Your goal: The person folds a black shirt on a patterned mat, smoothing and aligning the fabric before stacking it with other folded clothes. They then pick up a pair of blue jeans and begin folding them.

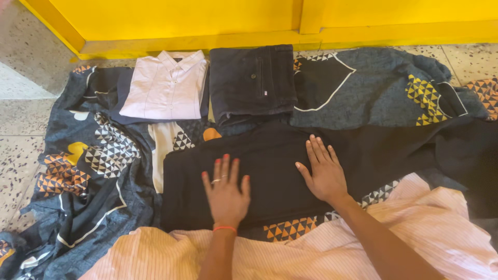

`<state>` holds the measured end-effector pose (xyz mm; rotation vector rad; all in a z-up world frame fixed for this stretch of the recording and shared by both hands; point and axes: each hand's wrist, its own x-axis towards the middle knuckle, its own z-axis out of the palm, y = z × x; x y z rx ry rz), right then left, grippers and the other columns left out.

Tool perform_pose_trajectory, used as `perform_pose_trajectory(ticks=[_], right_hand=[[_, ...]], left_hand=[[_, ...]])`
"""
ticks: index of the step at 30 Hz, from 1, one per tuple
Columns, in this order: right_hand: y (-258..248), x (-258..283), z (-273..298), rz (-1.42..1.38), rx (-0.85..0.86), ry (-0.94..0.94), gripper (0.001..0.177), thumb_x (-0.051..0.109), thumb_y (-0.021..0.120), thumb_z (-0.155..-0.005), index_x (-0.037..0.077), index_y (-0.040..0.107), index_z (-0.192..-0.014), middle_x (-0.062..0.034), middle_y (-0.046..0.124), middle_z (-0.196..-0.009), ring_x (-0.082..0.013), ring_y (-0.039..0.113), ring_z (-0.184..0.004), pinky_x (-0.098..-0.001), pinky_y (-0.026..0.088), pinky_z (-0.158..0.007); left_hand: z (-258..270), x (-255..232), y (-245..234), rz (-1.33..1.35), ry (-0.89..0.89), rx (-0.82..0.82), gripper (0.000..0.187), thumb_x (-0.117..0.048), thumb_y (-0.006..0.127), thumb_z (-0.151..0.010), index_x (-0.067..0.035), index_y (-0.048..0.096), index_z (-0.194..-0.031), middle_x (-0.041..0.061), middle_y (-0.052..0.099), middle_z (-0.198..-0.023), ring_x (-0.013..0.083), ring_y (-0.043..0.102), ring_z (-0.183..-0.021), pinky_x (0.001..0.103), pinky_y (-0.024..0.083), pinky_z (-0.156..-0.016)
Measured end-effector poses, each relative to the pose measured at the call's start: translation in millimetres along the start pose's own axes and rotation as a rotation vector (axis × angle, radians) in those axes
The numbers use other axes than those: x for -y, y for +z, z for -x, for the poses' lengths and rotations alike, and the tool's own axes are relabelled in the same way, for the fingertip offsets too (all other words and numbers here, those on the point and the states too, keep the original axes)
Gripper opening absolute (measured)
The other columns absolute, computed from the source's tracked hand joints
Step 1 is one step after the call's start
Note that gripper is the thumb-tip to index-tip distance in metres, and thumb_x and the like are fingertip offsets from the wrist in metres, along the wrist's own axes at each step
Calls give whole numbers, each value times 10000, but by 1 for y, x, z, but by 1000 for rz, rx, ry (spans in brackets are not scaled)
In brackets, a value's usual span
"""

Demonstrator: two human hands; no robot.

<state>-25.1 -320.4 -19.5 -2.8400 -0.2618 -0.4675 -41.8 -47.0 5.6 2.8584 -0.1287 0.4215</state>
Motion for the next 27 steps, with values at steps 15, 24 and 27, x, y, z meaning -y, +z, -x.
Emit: perform_pose_trajectory(ticks=[15,24,27], right_hand=[[16,136,12,-264,100,-265,604,332,483,-1051,-47,425,-1519,-201,359,-1642,-342,317,-1537,-500,240,-1230],[-7,3,0,1,-27,69,731,456,515,-982,-58,409,-1490,-224,361,-1601,-361,320,-1493,-522,235,-1197],[6,14,-5,21,-91,176,693,416,514,-1021,-86,409,-1487,-269,349,-1608,-399,321,-1499,-532,243,-1201]], left_hand=[[4,10,-4,-9,-114,-57,545,-387,495,-955,-167,536,-1453,42,403,-1602,279,299,-1503,633,140,-1197],[5,8,-4,-7,-116,-67,544,-379,479,-961,-161,536,-1456,44,397,-1606,280,292,-1505,633,139,-1199],[5,6,1,-74,-104,-73,549,-373,463,-969,-141,526,-1463,59,392,-1606,295,291,-1503,644,131,-1195]])
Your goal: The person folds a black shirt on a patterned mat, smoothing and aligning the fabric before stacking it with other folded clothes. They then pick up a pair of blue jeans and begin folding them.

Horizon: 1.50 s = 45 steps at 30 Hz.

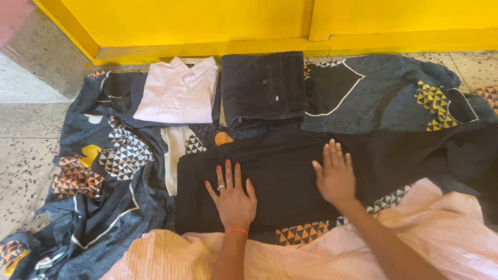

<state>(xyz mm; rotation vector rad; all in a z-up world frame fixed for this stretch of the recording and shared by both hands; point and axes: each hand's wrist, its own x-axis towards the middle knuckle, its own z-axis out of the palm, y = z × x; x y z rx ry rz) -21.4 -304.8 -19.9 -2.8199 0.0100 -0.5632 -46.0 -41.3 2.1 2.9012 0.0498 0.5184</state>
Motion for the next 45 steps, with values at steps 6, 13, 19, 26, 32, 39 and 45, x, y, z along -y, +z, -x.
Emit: perform_pose_trajectory(ticks=[6,13,19,26,32,39,45], right_hand=[[35,104,-12,-235,170,-362,686,404,507,-1005,-67,405,-1493,-253,343,-1610,-390,304,-1514,-503,238,-1214],[23,46,-57,-154,181,-433,721,480,488,-1003,-27,392,-1507,-190,351,-1623,-306,294,-1530,-457,212,-1249],[18,22,-52,-6,-44,-170,706,384,531,-1025,-120,384,-1497,-288,333,-1615,-408,317,-1516,-514,239,-1224],[7,119,32,-303,184,-362,701,351,577,-961,-106,415,-1468,-278,362,-1586,-410,326,-1494,-516,243,-1209],[-18,38,20,-127,193,-257,738,495,508,-982,-42,418,-1481,-205,366,-1594,-354,295,-1503,-487,225,-1223],[-5,-13,17,27,66,-130,753,519,402,-1029,-53,376,-1519,-202,329,-1634,-309,275,-1530,-464,207,-1227],[-3,-17,18,-4,83,-111,755,535,409,-1020,-36,401,-1514,-187,329,-1638,-294,272,-1536,-453,203,-1239]], left_hand=[[-2,2,0,32,8,-1,560,-372,470,-958,-133,522,-1462,72,381,-1611,307,285,-1499,655,122,-1183],[-3,0,-4,58,-25,46,555,-352,483,-946,-147,521,-1461,55,384,-1607,295,285,-1500,642,120,-1191],[-2,1,-5,61,-19,20,552,-349,489,-946,-145,529,-1457,54,387,-1606,295,294,-1498,644,130,-1190],[1,2,-1,45,1,14,560,-363,492,-943,-136,534,-1454,59,388,-1608,297,298,-1500,650,134,-1191],[2,4,3,52,2,17,556,-363,477,-961,-145,529,-1470,51,376,-1618,291,282,-1510,645,123,-1202],[19,-70,16,48,-51,27,545,-351,472,-969,-103,508,-1453,140,358,-1621,377,227,-1530,598,93,-1206],[31,-92,15,272,323,171,578,-401,498,-990,-111,495,-1490,132,381,-1607,320,291,-1502,567,119,-1221]])
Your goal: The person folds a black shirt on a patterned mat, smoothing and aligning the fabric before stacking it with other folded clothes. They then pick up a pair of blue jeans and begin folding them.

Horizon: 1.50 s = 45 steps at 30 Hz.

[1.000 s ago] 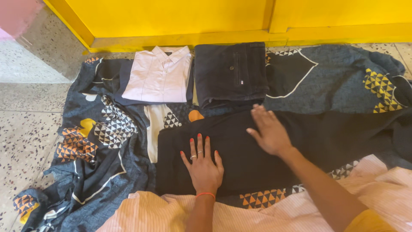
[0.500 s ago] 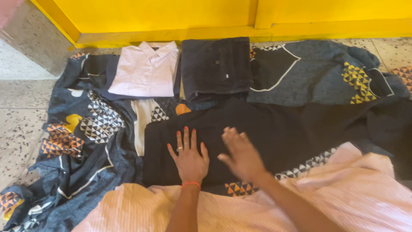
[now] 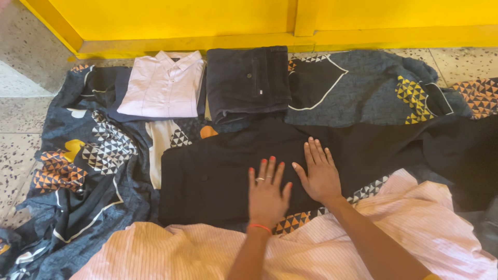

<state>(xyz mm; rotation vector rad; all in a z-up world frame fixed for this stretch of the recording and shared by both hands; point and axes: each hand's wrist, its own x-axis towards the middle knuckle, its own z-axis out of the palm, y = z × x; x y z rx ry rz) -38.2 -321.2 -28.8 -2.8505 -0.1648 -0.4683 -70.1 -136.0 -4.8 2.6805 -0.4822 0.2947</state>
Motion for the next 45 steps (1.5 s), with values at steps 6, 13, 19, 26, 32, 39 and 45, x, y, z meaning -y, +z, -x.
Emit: perform_pose_trajectory(ticks=[6,13,19,26,32,39,45], right_hand=[[0,0,-1,-3,10,8,752,534,414,-1022,-35,394,-1514,-182,332,-1635,-291,274,-1531,-455,200,-1238],[-13,29,0,-42,-9,32,709,451,481,-1019,-64,413,-1502,-230,335,-1617,-346,281,-1510,-468,231,-1229],[-24,97,36,-293,198,-376,639,344,584,-982,-35,444,-1478,-215,360,-1597,-342,291,-1502,-482,226,-1205],[-42,61,30,-238,147,-264,619,429,597,-958,55,505,-1441,-167,372,-1605,-318,291,-1511,-483,205,-1217],[-56,82,40,-224,365,-364,735,467,675,-852,140,493,-1485,-159,327,-1638,-330,247,-1525,-589,93,-1182],[-56,89,49,-175,478,-324,686,362,649,-891,173,479,-1529,-109,346,-1639,-308,240,-1489,-591,119,-1188],[-46,84,50,-438,105,-271,492,40,653,-734,89,697,-1222,-98,717,-1303,-307,595,-1315,-499,387,-1120]], left_hand=[[8,88,-49,-199,-119,-18,564,-451,479,-992,-177,504,-1485,67,414,-1590,308,305,-1504,557,154,-1231],[16,105,-39,-261,-175,-58,576,-438,440,-990,-193,464,-1511,64,373,-1614,323,245,-1520,592,139,-1210],[4,117,-42,-250,-157,159,677,-525,430,-984,-196,351,-1569,83,233,-1658,351,132,-1533,614,91,-1188],[0,131,-134,-105,-128,774,1068,-621,819,-733,-261,269,-1574,74,103,-1700,296,47,-1585,446,115,-1276],[20,114,-171,-291,-16,677,1117,-139,891,-642,-308,305,-1578,137,176,-1686,341,237,-1535,435,258,-1250],[26,103,-150,-451,179,632,1081,-104,870,-680,-274,285,-1572,181,152,-1656,410,245,-1496,536,264,-1178],[27,101,-139,-361,154,513,946,-17,817,-682,-223,413,-1512,144,272,-1650,382,326,-1503,480,309,-1208]])
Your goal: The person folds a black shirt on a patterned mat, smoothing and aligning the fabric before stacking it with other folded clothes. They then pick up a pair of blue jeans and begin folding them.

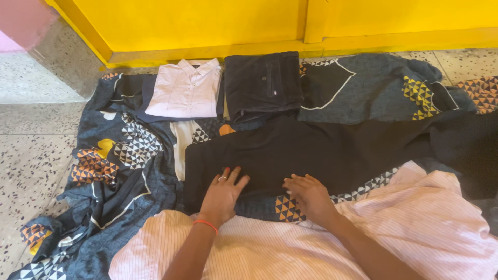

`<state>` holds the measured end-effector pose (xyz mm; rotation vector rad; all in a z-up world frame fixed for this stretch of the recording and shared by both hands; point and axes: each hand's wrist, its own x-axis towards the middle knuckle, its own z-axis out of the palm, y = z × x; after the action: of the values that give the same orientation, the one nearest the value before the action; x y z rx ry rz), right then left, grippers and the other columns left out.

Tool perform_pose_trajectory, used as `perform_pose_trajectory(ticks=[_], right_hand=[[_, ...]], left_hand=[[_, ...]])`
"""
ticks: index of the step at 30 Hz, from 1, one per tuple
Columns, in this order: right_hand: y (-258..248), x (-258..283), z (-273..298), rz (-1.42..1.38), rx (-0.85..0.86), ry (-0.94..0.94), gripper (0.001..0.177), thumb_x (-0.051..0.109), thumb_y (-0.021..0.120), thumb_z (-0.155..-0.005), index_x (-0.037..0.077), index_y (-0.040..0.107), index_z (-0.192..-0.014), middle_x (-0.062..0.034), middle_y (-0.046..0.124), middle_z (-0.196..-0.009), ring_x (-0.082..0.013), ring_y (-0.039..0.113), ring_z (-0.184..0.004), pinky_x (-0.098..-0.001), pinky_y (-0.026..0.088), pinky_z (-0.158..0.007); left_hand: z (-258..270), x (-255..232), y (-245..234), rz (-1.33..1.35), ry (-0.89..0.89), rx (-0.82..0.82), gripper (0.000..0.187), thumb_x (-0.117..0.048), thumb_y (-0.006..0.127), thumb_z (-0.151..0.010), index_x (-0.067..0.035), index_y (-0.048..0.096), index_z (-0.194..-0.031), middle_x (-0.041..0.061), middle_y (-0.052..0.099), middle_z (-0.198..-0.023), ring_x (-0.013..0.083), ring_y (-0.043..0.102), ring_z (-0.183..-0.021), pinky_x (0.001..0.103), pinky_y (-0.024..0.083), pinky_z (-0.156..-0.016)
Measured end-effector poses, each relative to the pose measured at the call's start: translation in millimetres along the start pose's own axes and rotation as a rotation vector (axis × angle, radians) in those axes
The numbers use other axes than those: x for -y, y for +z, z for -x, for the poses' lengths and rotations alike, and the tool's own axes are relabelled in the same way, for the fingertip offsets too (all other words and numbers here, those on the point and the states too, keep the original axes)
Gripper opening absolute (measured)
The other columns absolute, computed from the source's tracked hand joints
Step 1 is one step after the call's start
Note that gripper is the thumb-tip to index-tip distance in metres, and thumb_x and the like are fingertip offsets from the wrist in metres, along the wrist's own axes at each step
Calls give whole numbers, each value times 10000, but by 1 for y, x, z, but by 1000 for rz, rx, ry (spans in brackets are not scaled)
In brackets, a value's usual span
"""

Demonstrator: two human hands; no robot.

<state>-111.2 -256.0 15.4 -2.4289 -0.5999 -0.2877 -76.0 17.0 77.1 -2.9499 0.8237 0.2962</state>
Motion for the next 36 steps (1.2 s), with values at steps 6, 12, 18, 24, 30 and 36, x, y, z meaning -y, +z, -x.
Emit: perform_pose_trajectory(ticks=[6,12,18,24,30,36], right_hand=[[8,15,-9,-158,102,796,247,222,621,-1014,228,722,-1239,-147,709,-941,-283,730,-855,-462,586,-976],[6,4,0,-189,-95,140,269,123,664,-923,78,718,-1182,-99,811,-1068,-263,677,-1245,-519,335,-1186],[10,-7,13,287,125,133,721,176,752,-731,75,572,-1422,-142,474,-1548,-301,428,-1374,-527,295,-1123],[-46,-18,-29,285,-286,245,654,-70,592,-648,95,651,-1278,-144,672,-1310,-351,638,-1127,-444,493,-1009],[-89,-3,-72,277,-541,47,688,-130,542,-654,81,651,-1299,-123,695,-1300,-360,637,-1055,-470,502,-962],[-27,23,-35,281,-71,17,615,-45,625,-738,146,632,-1322,-76,571,-1481,-302,563,-1264,-473,402,-1125]], left_hand=[[8,-3,-11,142,-124,138,931,-140,858,-745,-264,375,-1531,147,222,-1671,416,236,-1506,541,272,-1147],[-6,7,7,-58,-104,-30,839,11,775,-735,-215,450,-1475,175,391,-1568,395,465,-1375,450,472,-1024],[-22,18,4,-157,-14,-243,422,-15,705,-791,-92,635,-1200,169,645,-1264,390,568,-1276,464,487,-1011],[-56,45,-86,-208,-40,-539,353,-211,674,-764,-77,698,-1090,147,683,-1177,375,558,-1287,467,432,-1062],[-21,70,-136,-246,-58,-1002,391,-51,606,-885,-133,738,-1244,100,679,-1367,283,542,-1400,462,346,-1237],[40,96,-60,-257,-401,-461,350,-95,591,-837,-174,764,-1132,57,693,-1286,289,560,-1324,481,372,-1155]])
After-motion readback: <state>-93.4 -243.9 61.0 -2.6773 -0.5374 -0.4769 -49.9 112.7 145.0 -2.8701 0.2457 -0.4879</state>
